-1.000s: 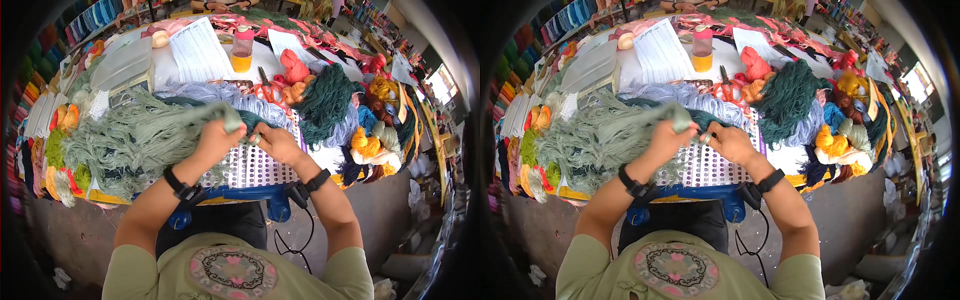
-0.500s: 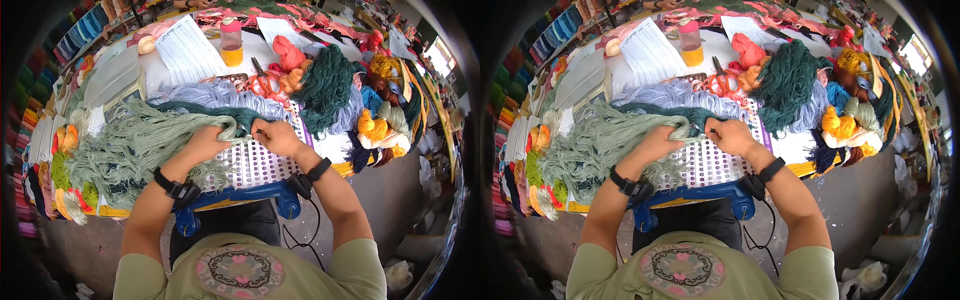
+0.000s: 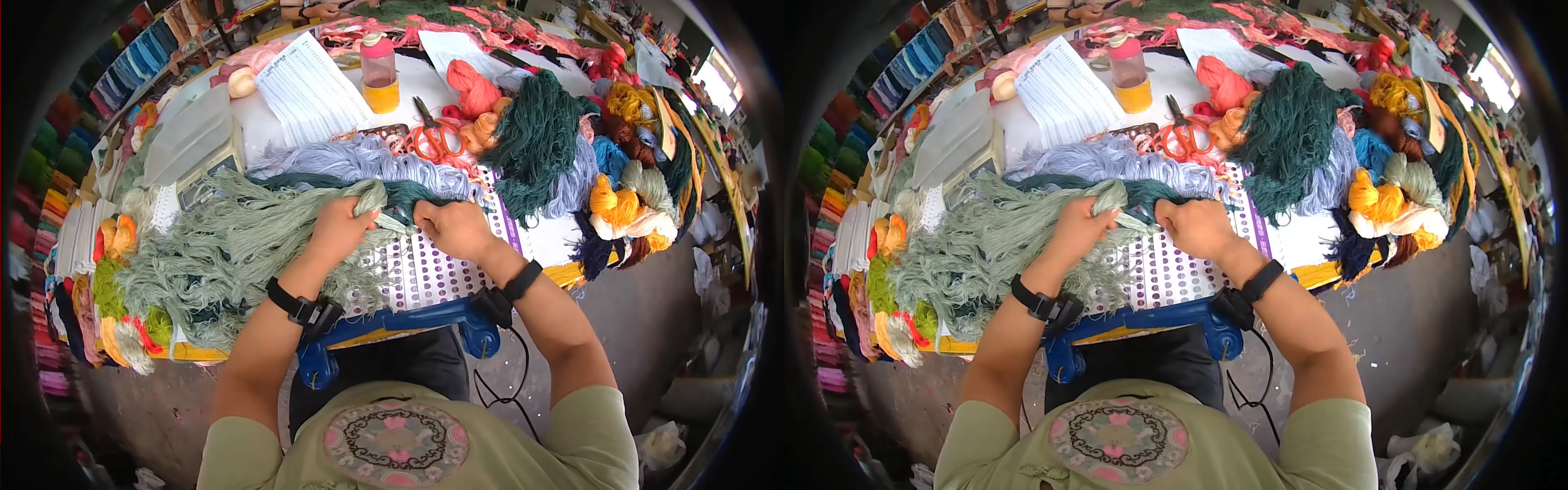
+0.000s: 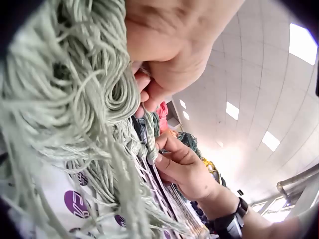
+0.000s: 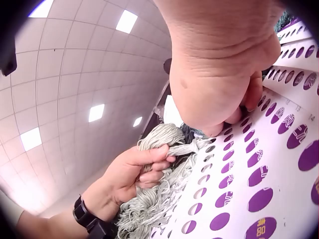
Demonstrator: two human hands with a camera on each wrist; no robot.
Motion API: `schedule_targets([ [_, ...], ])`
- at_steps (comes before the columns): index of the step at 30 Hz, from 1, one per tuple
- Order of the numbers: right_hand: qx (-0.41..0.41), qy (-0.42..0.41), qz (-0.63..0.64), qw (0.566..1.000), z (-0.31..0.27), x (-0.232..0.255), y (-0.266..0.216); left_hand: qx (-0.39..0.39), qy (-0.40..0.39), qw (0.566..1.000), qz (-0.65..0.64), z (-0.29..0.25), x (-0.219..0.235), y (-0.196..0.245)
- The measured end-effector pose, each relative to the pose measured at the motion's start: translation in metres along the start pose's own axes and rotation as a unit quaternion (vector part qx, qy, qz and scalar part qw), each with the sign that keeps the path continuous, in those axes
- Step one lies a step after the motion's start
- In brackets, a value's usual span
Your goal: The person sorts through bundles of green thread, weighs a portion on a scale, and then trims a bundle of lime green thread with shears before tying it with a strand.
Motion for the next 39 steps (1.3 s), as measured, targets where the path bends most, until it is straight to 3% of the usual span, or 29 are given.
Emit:
schedule_targets([
  [1, 0.005, 0.002, -0.003, 1.0, -0.001, 0.0, -0.002, -0.003, 0.005, 1.0, -0.001, -0.005, 0.002, 0.007],
  [3, -0.012, -0.002, -0.034, 0.999, -0.002, 0.002, -0.007, -0.009, 0.028, 0.982, -0.184, -0.027, 0.016, 0.036],
  [4, -0.02, -0.008, -0.034, 0.999, -0.003, 0.003, -0.008, 0.047, -0.019, 0.965, -0.256, -0.036, 0.032, 0.046],
  [5, -0.012, -0.001, -0.036, 0.999, -0.006, 0.006, -0.012, 0.041, -0.011, 0.966, -0.255, -0.046, 0.04, 0.055],
  [6, -0.039, 0.029, 0.057, 0.997, -0.01, 0.011, -0.015, -0.037, -0.075, 0.901, -0.426, -0.059, 0.043, 0.064],
  [7, -0.065, 0.058, 0.149, 0.985, -0.013, 0.017, -0.02, -0.114, -0.138, 0.797, -0.576, -0.072, 0.046, 0.073],
  [8, -0.1, 0.103, 0.209, 0.967, -0.013, 0.024, -0.029, -0.12, -0.135, 0.799, -0.573, -0.081, 0.046, 0.081],
  [10, -0.057, 0.158, 0.445, 0.88, -0.013, 0.04, -0.048, -0.194, -0.2, 0.727, -0.628, -0.097, 0.037, 0.099],
  [11, -0.013, 0.175, 0.527, 0.832, -0.015, 0.056, -0.062, -0.198, -0.203, 0.727, -0.625, -0.099, 0.034, 0.102],
  [14, 0.038, 0.173, 0.512, 0.84, -0.021, 0.083, -0.098, -0.262, -0.243, 0.77, -0.528, -0.103, 0.027, 0.111],
  [17, 0.03, 0.193, 0.464, 0.864, -0.027, 0.085, -0.112, -0.254, -0.252, 0.806, -0.471, -0.109, 0.018, 0.12],
  [18, -0.002, 0.152, 0.536, 0.831, -0.027, 0.084, -0.114, -0.257, -0.243, 0.829, -0.434, -0.113, 0.019, 0.123],
  [19, 0.001, 0.152, 0.534, 0.832, -0.028, 0.082, -0.11, -0.26, -0.242, 0.828, -0.434, -0.115, 0.02, 0.123],
  [21, 0.035, 0.084, 0.63, 0.771, -0.027, 0.076, -0.096, -0.176, -0.27, 0.818, -0.477, -0.117, 0.024, 0.12],
  [23, 0.034, 0.052, 0.645, 0.761, -0.033, 0.092, -0.098, -0.182, -0.271, 0.822, -0.467, -0.117, 0.035, 0.119],
  [25, -0.009, -0.02, 0.727, 0.686, -0.038, 0.096, -0.097, -0.185, -0.273, 0.826, -0.458, -0.114, 0.039, 0.119],
  [27, -0.02, -0.054, 0.72, 0.691, -0.04, 0.091, -0.09, -0.181, -0.274, 0.797, -0.508, -0.11, 0.039, 0.117],
  [29, -0.022, -0.022, 0.648, 0.761, -0.045, 0.087, -0.083, -0.154, -0.273, 0.781, -0.54, -0.115, 0.044, 0.116],
  [31, -0.022, 0.155, 0.617, 0.771, -0.052, 0.095, -0.058, -0.168, -0.238, 0.917, -0.271, -0.12, 0.064, 0.104],
  [32, -0.034, 0.204, 0.617, 0.759, -0.059, 0.101, -0.033, -0.095, -0.205, 0.903, -0.366, -0.117, 0.078, 0.091],
  [33, -0.064, 0.259, 0.663, 0.7, -0.067, 0.107, -0.015, -0.078, -0.127, 0.888, -0.434, -0.109, 0.093, 0.068],
  [34, -0.052, 0.231, 0.74, 0.629, -0.08, 0.117, 0.004, -0.06, -0.046, 0.865, -0.496, -0.103, 0.111, 0.042],
  [35, -0.071, 0.206, 0.783, 0.583, -0.094, 0.12, 0.033, -0.03, -0.018, 0.796, -0.605, -0.102, 0.134, 0.024],
  [36, -0.062, 0.202, 0.788, 0.578, -0.111, 0.118, 0.068, -0.027, 0.012, 0.773, -0.633, -0.097, 0.169, -0.013],
  [37, -0.03, 0.213, 0.787, 0.578, -0.126, 0.115, 0.102, -0.006, 0.108, 0.777, -0.621, -0.1, 0.203, -0.042],
  [38, -0.047, 0.229, 0.809, 0.539, -0.14, 0.124, 0.124, 0.008, 0.202, 0.757, -0.621, -0.108, 0.234, -0.064],
  [39, -0.188, 0.292, 0.732, 0.587, -0.158, 0.136, 0.155, 0.012, 0.203, 0.757, -0.621, -0.119, 0.282, -0.129],
])
Point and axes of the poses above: each hand's wrist, its own z-axis towards the middle knuckle, its own x-axis out of the back of the hand, y = z × x, the point moved 2 cm from there along z, towards the middle knuckle, and after that the axes turned 1 degree about -y, right-handed, at the moved point
